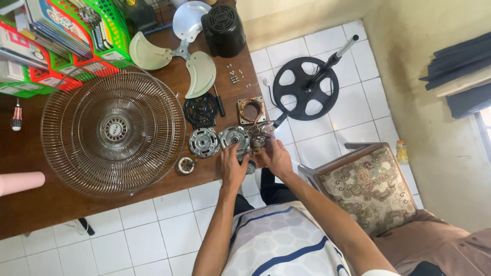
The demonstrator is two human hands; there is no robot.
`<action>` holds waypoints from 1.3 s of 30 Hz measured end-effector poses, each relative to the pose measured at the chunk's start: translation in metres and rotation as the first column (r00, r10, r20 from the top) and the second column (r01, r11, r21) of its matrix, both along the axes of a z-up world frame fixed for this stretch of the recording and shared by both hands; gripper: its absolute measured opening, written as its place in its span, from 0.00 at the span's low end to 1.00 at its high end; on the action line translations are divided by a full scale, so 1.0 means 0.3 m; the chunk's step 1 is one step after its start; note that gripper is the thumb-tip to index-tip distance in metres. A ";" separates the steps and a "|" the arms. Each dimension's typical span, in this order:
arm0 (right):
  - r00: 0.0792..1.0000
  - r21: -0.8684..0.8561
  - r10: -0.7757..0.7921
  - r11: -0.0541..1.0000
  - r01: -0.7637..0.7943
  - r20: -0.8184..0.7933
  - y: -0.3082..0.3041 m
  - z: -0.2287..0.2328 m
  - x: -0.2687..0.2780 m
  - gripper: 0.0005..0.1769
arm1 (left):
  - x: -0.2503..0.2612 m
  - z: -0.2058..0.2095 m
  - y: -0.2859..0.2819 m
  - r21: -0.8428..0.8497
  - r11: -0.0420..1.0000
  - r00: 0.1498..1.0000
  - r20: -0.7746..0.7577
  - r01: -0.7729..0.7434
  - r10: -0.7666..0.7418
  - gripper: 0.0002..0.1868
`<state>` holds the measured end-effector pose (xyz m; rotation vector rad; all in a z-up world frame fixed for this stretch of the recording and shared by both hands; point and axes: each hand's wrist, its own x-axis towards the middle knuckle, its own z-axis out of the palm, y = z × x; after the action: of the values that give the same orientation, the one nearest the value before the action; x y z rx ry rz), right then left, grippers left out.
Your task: The person assembles a small electrical motor by hand, inserting the rotor into the stator and aligning the components on a wooden table. The person handles the rotor, stator, and other motor parts, placing them together without using tools.
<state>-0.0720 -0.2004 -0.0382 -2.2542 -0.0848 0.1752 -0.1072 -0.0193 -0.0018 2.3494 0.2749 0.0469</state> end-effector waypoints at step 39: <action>0.941 0.232 -0.082 0.959 0.165 -0.329 0.010 -0.086 -0.038 0.13 | -0.132 -0.419 0.078 -0.585 0.665 0.877 -0.410 -0.463 0.250 0.30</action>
<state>-0.0835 -0.1972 -0.0640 -1.9394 0.1976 0.4313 -0.1467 0.0039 -0.1273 1.5307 0.7765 -0.1902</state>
